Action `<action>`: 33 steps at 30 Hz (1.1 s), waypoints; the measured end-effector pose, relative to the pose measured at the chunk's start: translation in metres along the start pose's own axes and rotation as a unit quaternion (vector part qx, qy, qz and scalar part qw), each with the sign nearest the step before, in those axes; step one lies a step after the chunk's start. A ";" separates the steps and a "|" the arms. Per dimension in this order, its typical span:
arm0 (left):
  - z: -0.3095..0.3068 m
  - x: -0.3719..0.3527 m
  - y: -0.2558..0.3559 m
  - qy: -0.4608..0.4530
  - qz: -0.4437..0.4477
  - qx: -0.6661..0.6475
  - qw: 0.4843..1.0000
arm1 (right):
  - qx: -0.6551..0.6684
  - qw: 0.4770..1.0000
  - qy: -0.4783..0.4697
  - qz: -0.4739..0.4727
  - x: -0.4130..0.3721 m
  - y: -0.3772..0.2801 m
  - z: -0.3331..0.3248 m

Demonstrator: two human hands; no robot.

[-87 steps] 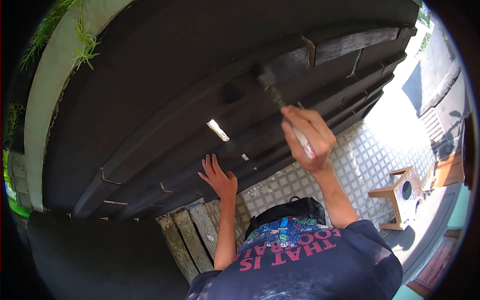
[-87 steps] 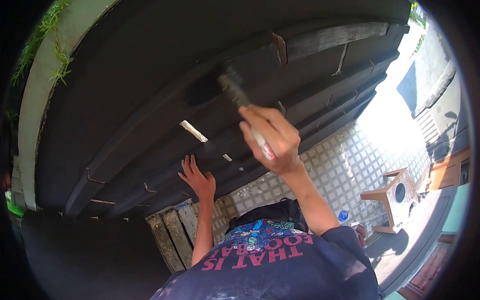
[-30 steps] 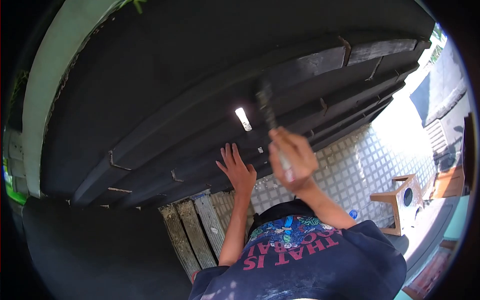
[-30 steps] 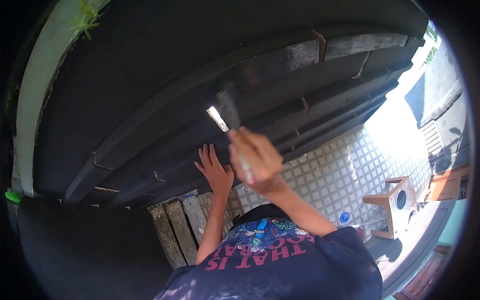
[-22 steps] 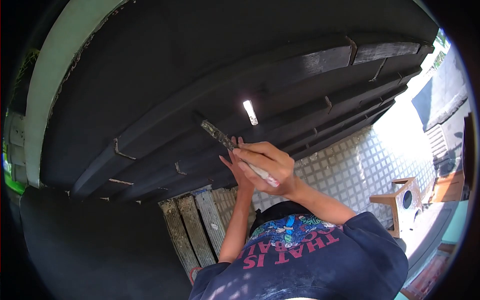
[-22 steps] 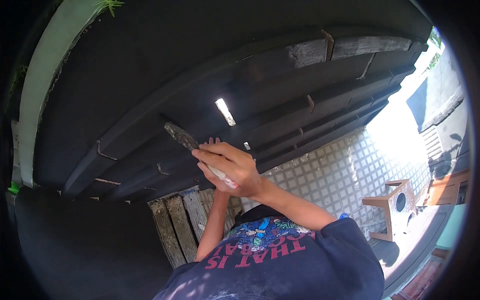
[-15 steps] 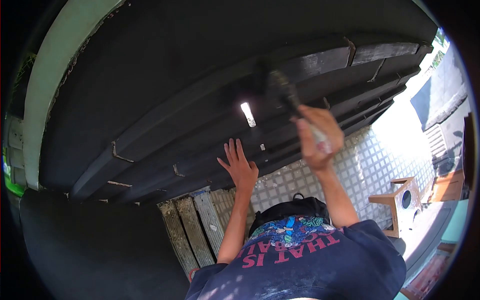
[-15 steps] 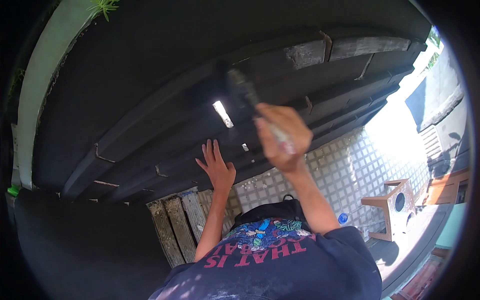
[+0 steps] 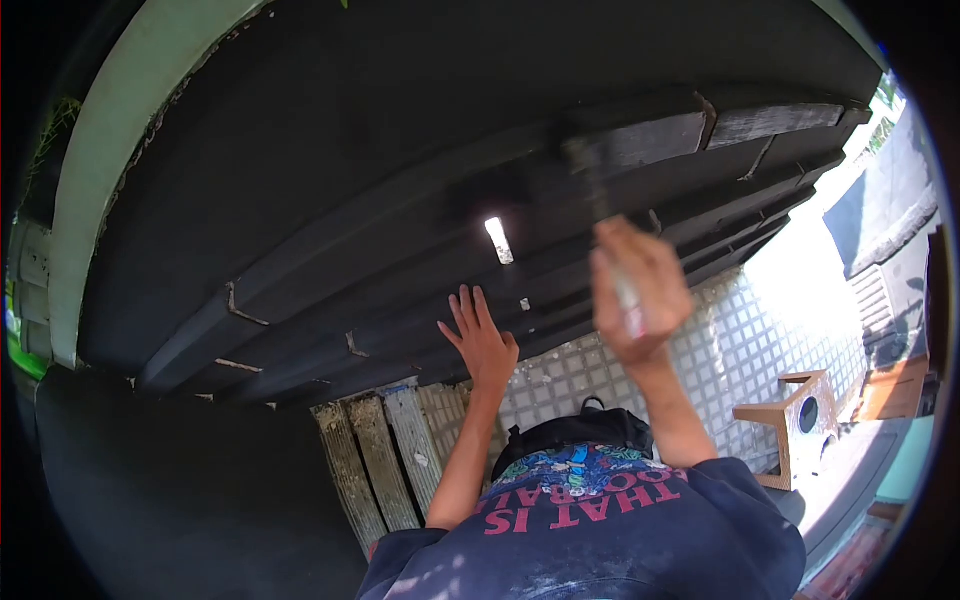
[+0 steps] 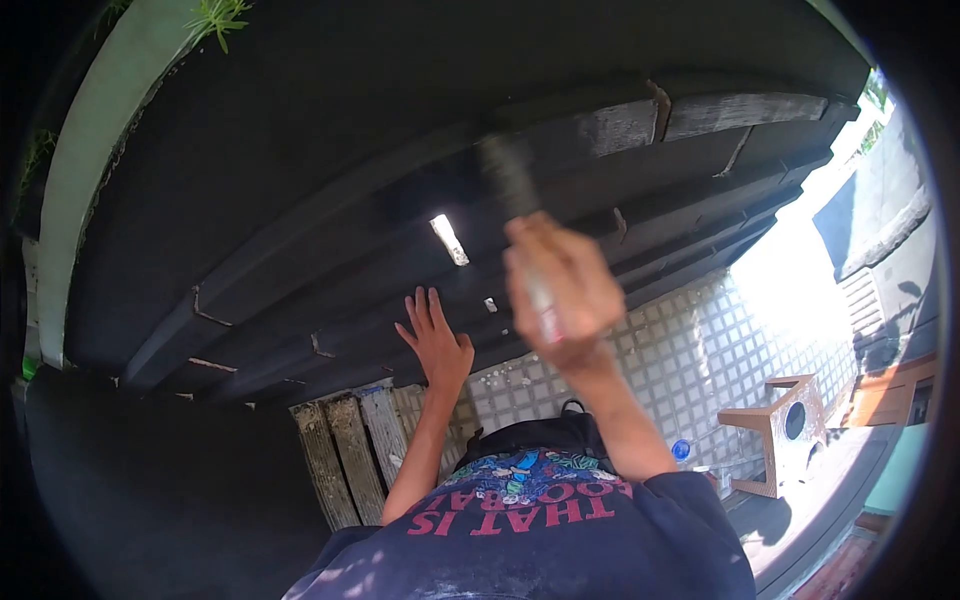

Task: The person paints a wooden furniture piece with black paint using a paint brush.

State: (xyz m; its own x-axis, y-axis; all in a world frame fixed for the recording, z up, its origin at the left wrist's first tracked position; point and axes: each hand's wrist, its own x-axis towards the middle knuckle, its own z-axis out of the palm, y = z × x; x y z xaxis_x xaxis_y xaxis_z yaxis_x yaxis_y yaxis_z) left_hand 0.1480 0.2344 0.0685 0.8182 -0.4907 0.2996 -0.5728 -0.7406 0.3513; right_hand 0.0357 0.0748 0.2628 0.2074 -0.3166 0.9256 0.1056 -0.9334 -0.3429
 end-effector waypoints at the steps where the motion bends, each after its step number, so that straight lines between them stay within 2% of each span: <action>1: 0.000 0.001 0.000 -0.001 -0.002 0.002 1.000 | 0.038 0.999 -0.017 0.004 -0.005 -0.014 0.009; 4: 0.007 -0.002 -0.005 0.004 0.013 0.002 1.000 | 0.151 0.986 -0.064 -0.021 -0.008 -0.039 0.029; 5: 0.038 -0.009 -0.024 0.038 0.031 0.008 0.999 | 0.198 0.977 -0.074 -0.028 -0.009 -0.043 0.034; 8: 0.036 -0.005 -0.026 0.001 0.037 0.041 0.998 | 0.303 0.947 -0.101 -0.012 -0.006 -0.050 0.034; 12: -0.006 0.001 0.002 -0.024 -0.011 0.022 0.999 | 0.258 0.965 -0.038 0.033 -0.003 -0.002 0.030; 14: -0.006 0.003 0.004 -0.012 -0.008 0.006 1.000 | 0.227 0.969 0.006 0.094 0.001 0.014 0.013; 19: 0.000 0.000 0.002 0.004 0.002 0.011 1.000 | 0.085 0.979 0.126 0.137 0.002 0.055 -0.023; 22: -0.001 0.001 0.003 -0.006 -0.005 0.011 1.000 | -0.005 0.980 0.173 0.103 0.004 0.056 -0.030; 25: -0.002 0.001 0.004 -0.010 -0.003 0.011 1.000 | -0.059 0.995 0.081 -0.002 0.000 0.036 -0.019; 28: -0.005 0.000 0.005 -0.014 -0.007 0.016 1.000 | 0.054 0.998 0.010 0.007 -0.019 -0.006 0.019; 29: 0.003 -0.002 0.000 -0.001 0.004 0.011 1.000 | 0.074 0.997 -0.008 -0.017 -0.021 -0.017 0.027; 31: 0.015 -0.003 -0.010 0.029 0.027 0.001 0.999 | 0.203 0.978 -0.054 -0.019 -0.025 -0.039 0.040; 32: 0.017 -0.006 -0.003 -0.009 0.007 0.229 0.973 | 0.241 0.968 -0.064 -0.008 -0.028 -0.047 0.043; 33: 0.008 -0.005 0.021 -0.045 -0.014 0.444 0.895 | 0.279 0.957 -0.074 0.002 -0.031 -0.053 0.044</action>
State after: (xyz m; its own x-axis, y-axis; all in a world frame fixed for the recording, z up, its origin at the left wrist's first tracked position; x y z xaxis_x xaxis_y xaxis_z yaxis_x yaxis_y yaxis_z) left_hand 0.1323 0.2179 0.0669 0.8549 -0.4719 0.2155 -0.3200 -0.8067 -0.4969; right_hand 0.0668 0.1416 0.2454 0.3396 -0.2538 0.9057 0.5991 -0.6839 -0.4163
